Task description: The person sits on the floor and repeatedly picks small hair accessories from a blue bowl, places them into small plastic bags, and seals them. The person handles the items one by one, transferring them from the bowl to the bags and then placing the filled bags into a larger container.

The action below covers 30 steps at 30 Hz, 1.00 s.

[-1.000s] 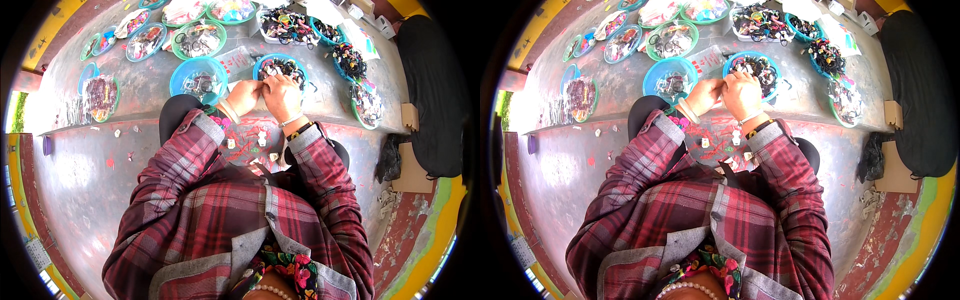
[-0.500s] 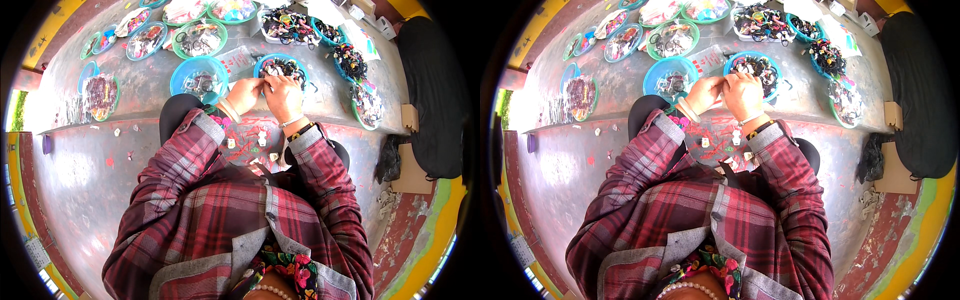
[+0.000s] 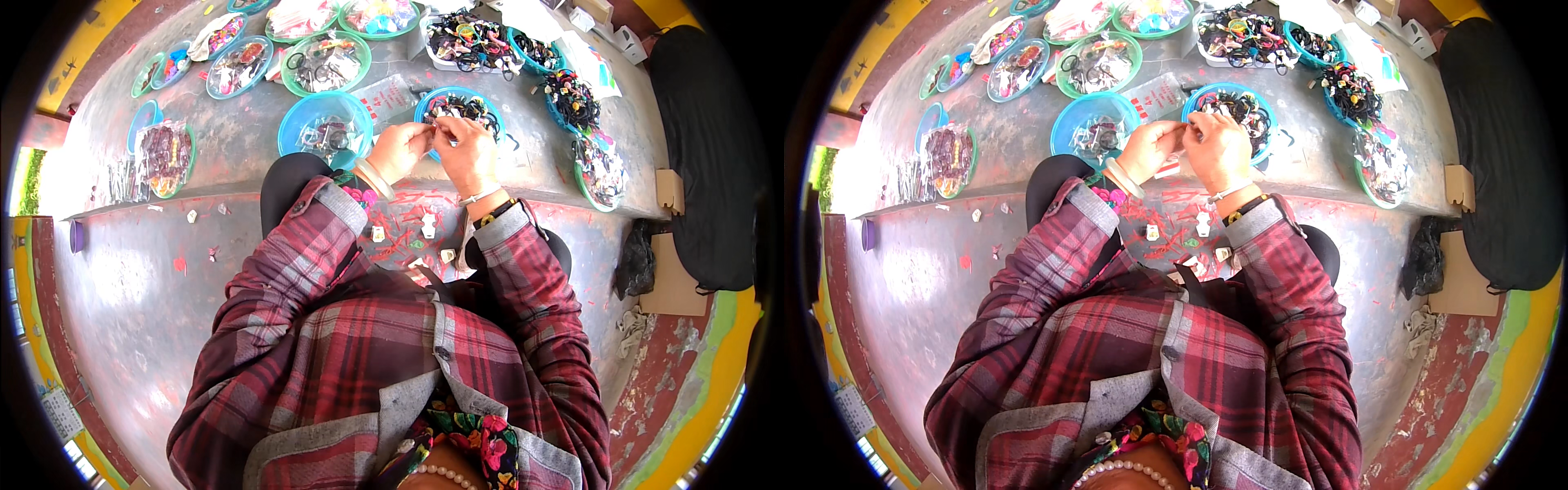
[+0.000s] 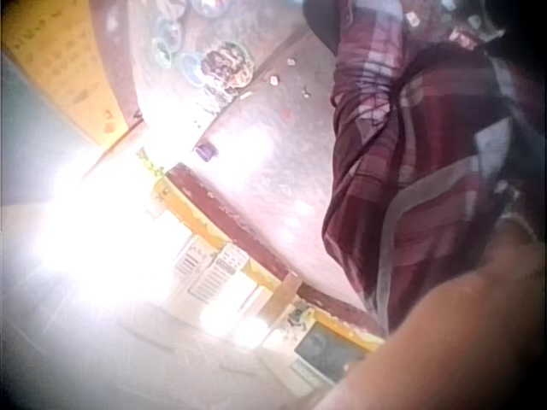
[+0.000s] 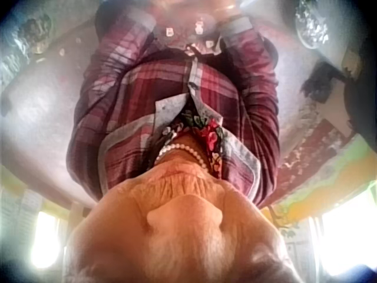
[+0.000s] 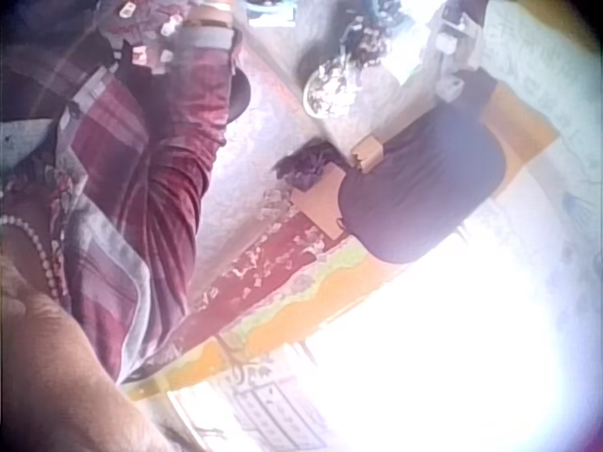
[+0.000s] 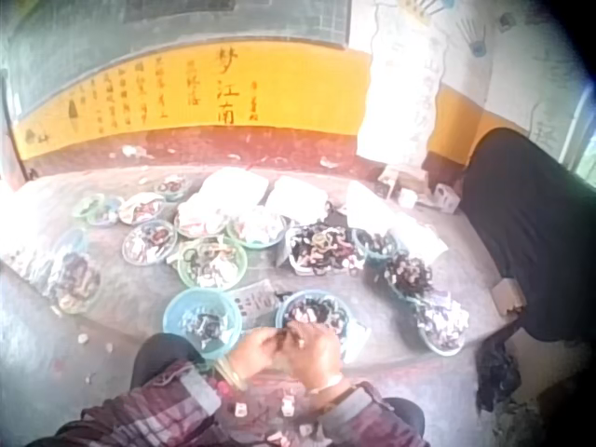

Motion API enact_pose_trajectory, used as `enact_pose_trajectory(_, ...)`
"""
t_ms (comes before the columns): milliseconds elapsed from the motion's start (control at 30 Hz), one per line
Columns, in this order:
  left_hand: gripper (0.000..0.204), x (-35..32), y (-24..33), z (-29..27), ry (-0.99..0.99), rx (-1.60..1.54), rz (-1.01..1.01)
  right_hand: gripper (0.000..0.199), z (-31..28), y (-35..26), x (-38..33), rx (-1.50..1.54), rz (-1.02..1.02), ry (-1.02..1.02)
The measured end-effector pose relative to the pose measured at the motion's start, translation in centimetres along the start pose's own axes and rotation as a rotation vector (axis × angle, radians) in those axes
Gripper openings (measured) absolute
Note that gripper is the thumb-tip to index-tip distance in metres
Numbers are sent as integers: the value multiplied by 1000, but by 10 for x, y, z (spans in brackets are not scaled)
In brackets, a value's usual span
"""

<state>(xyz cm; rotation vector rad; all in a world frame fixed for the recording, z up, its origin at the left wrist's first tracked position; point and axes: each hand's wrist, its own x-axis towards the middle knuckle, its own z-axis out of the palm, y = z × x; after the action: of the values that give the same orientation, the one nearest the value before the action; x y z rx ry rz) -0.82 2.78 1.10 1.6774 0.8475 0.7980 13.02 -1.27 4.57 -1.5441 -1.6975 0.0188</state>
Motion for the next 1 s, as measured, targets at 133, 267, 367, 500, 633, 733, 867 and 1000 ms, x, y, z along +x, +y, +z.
enact_pose_trajectory(133,25,0,3,-3,-60,-394,-138,9,-9,1,6,69,62,11)
enact_pose_trajectory(267,25,1,-1,-3,-33,-509,-107,8,-10,1,6,76,20,24)
enact_pose_trajectory(367,25,-2,10,-3,-21,-483,-103,8,-7,0,4,51,-25,14)
enact_pose_trajectory(500,26,-3,13,-5,-17,-422,-61,9,-3,-1,2,53,-52,-18)
enact_pose_trajectory(633,25,-1,5,-8,-32,-248,-45,10,-4,-2,2,48,-46,-42)
enact_pose_trajectory(733,25,0,0,-7,-35,-187,-50,10,0,2,0,26,-44,-51)
enact_pose_trajectory(867,25,0,-7,-4,-99,-344,-37,11,0,3,-1,19,-20,-69)
enact_pose_trajectory(1000,24,-2,-6,-5,-73,-256,-4,12,1,5,-2,59,22,-87)
